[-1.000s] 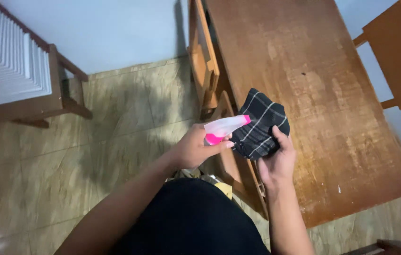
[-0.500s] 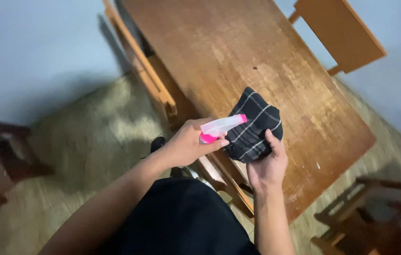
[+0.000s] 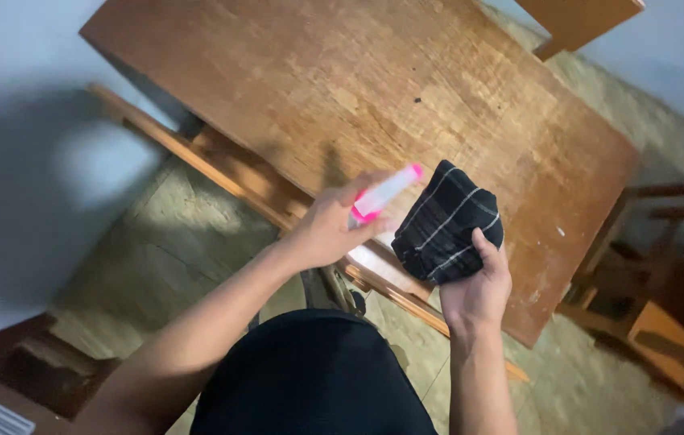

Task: Wiping and cleaning multiple wooden dining tables using a spray bottle and a cloth.

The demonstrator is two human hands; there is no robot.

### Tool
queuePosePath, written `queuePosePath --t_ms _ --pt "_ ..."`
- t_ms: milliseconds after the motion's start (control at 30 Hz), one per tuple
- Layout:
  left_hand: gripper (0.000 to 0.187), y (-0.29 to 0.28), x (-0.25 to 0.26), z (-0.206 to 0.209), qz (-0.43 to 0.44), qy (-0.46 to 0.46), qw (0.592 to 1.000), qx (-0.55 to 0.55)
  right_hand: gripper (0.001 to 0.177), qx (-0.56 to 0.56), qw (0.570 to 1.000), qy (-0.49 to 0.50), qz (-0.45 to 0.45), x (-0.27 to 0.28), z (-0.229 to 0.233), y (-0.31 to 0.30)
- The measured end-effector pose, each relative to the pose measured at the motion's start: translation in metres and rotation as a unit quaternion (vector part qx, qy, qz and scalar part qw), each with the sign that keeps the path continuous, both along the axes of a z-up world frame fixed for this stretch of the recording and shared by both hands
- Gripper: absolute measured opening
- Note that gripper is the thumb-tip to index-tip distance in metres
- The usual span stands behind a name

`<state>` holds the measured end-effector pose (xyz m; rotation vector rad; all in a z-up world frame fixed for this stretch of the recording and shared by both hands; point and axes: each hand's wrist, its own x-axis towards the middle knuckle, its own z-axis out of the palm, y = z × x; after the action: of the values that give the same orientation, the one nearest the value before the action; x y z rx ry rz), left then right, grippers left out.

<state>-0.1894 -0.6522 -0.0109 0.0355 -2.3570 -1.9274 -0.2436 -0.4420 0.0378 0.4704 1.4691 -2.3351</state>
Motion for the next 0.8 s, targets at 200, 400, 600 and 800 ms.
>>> queuePosePath --t_ms 200,400,600,800 --pt "0.054 -0.048 -0.029 -0.068 0.025 0.163 0.984 -0.066 0.047 0.026 0.999 0.016 -0.021 0.001 -0.018 -0.026" --pt "0.083 -0.077 -0.052 -0.068 0.028 0.012 0.981 -0.193 0.048 0.051 0.998 0.006 -0.026 -0.005 -0.028 -0.06" --pt "0.081 -0.101 -0.06 -0.129 0.036 0.04 0.993 -0.109 0.047 0.047 0.999 0.003 -0.005 -0.012 -0.036 -0.093" --pt "0.066 -0.11 -0.069 -0.155 0.032 -0.021 0.997 -0.068 0.044 0.065 0.998 0.0 0.004 -0.016 -0.051 -0.112"
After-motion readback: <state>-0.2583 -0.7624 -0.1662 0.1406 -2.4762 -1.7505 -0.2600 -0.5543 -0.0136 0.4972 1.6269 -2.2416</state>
